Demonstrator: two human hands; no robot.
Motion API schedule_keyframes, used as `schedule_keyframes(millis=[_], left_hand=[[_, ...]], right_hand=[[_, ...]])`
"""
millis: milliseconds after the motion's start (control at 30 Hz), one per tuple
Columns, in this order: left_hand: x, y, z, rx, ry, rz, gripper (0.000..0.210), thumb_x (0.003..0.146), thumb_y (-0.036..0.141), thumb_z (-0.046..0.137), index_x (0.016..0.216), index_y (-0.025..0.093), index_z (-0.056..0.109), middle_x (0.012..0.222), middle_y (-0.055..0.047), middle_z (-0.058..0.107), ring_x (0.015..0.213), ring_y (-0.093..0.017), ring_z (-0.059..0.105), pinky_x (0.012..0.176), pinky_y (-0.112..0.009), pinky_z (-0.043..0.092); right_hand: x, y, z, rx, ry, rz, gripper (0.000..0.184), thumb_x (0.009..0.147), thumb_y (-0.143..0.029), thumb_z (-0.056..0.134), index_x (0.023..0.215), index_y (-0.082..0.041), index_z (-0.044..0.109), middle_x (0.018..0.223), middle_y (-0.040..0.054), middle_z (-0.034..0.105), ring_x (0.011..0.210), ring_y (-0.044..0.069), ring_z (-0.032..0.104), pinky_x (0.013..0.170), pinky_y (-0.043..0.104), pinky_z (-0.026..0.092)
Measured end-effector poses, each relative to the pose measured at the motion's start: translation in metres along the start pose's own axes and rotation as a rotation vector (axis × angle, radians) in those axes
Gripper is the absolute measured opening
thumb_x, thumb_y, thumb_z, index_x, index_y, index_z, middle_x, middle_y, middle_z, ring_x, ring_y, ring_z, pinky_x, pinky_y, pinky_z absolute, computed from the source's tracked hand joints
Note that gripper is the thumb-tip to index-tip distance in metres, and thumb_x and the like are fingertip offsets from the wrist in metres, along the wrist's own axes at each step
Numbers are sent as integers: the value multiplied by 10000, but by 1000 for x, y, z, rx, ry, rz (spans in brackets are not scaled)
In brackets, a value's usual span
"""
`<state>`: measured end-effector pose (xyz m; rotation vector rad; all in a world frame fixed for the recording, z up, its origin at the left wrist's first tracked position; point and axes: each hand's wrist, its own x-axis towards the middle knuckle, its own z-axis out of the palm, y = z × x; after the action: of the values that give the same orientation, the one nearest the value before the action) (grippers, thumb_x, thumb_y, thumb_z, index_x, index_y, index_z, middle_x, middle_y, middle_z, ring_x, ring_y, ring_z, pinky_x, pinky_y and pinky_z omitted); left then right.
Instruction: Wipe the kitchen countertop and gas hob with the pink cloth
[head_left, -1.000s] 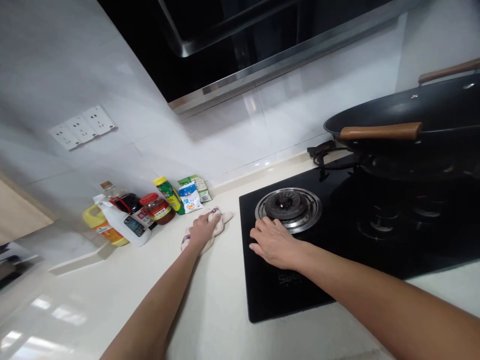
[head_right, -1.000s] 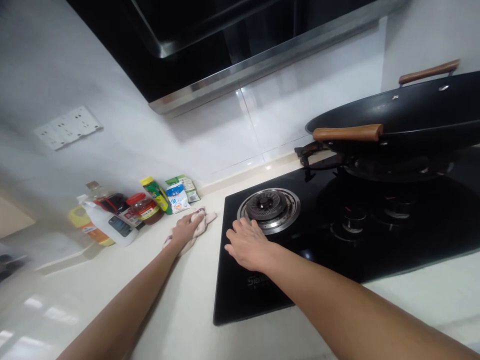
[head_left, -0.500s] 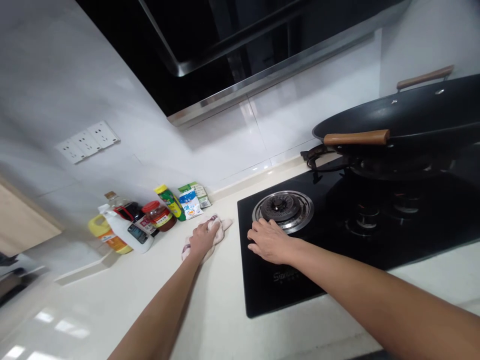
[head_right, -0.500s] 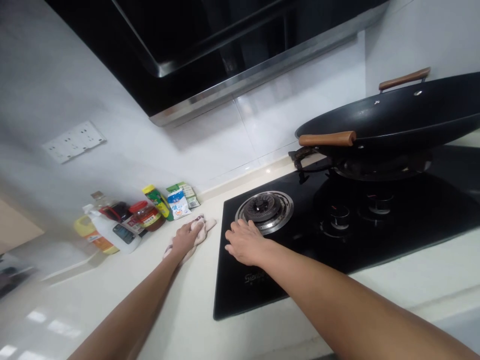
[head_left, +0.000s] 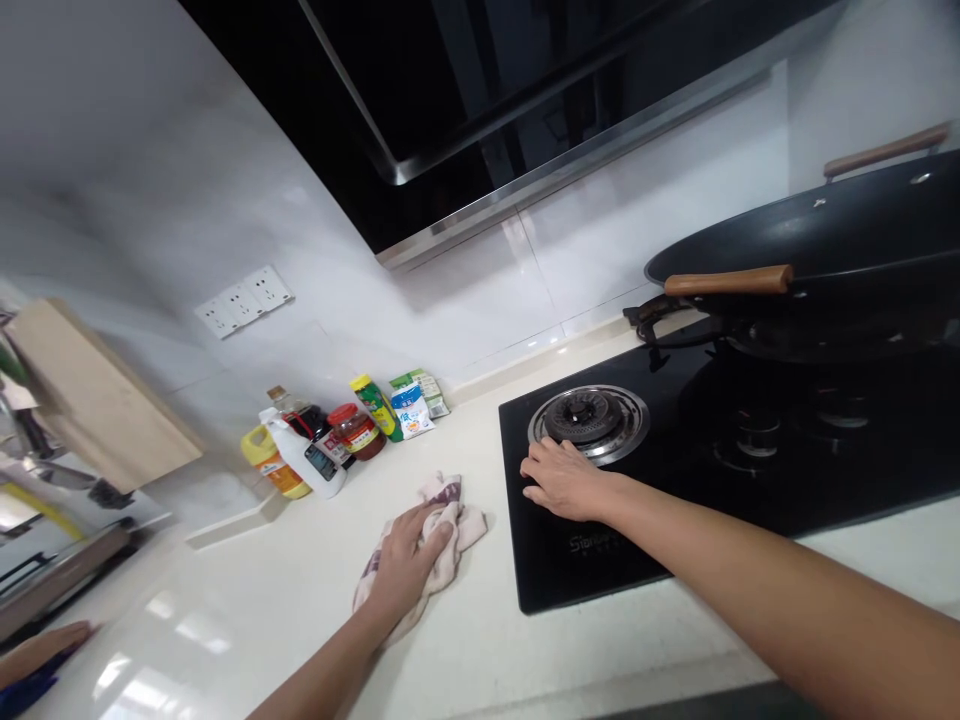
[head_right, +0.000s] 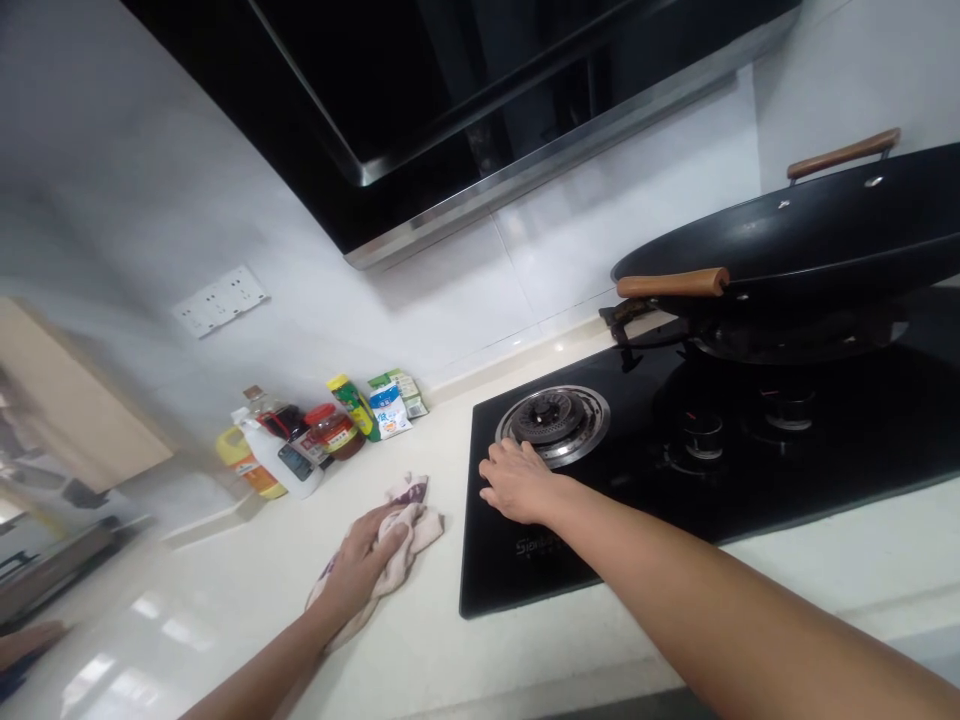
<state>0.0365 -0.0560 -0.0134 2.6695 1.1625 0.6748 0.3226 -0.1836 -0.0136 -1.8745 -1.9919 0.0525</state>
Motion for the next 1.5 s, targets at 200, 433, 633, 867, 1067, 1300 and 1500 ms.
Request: schedule_keyframes(millis=[200, 433, 633, 867, 1067, 1300, 1500], left_hand=[[8, -1, 1, 0, 6, -5, 468, 890, 589, 515, 1184, 287, 719, 1282, -42, 694, 1239, -294, 587, 1097, -469, 428], [46, -9, 13, 33, -8, -79, 520, 899, 620, 469, 1226, 285, 694, 1322, -41, 671, 1289, -287, 544, 1128, -455, 373], [89, -14, 29, 93, 16, -188, 521, 896, 615, 476, 1245, 282, 673, 1387, -62, 633, 1332, -319, 506, 1122, -487, 358], [135, -17, 44, 136, 29, -273, 590, 893, 662, 457, 1293, 272, 646, 1436, -111, 590, 1346, -386, 484, 1099, -582, 347], [143, -15, 48, 167, 43, -302, 598, 902, 668, 449, 1337, 291, 610, 1437, -118, 587, 1355, -388, 474, 1107, -567, 346], [121, 2, 45, 181, 36, -310, 632, 918, 662, 409, 1364, 251, 585, 1454, -149, 561, 1352, -412, 465, 1088, -622, 338], [80, 27, 44, 176, 22, -223, 535, 933, 579, 444, 1338, 261, 589, 1447, -104, 570, 1352, -353, 469, 1098, -539, 363]], right_hand=[[0, -1, 4, -14, 1, 1, 309, 978, -371, 473, 1162, -180, 631, 1253, 138, 568, 1209, 320, 461, 1003, 506, 382], [-2, -3, 0, -31, -2, 1, 296, 988, -372, 473, 1147, -179, 633, 1236, 133, 575, 1189, 311, 472, 976, 479, 398], [0, -1, 0, -54, 3, -9, 284, 990, -380, 471, 1124, -182, 624, 1213, 132, 575, 1168, 302, 474, 967, 476, 396], [1, 0, 1, -26, 4, -6, 291, 993, -385, 458, 1131, -185, 619, 1230, 131, 564, 1192, 313, 458, 990, 499, 386], [3, 1, 1, -25, 9, -10, 299, 991, -396, 463, 1134, -188, 622, 1237, 138, 565, 1202, 321, 455, 987, 499, 388], [3, 1, -1, -27, 1, -9, 310, 997, -392, 439, 1139, -189, 625, 1240, 136, 573, 1179, 306, 467, 978, 485, 390], [2, 1, -1, -35, 18, -12, 314, 997, -398, 443, 1129, -191, 639, 1224, 138, 584, 1179, 311, 475, 964, 476, 389]])
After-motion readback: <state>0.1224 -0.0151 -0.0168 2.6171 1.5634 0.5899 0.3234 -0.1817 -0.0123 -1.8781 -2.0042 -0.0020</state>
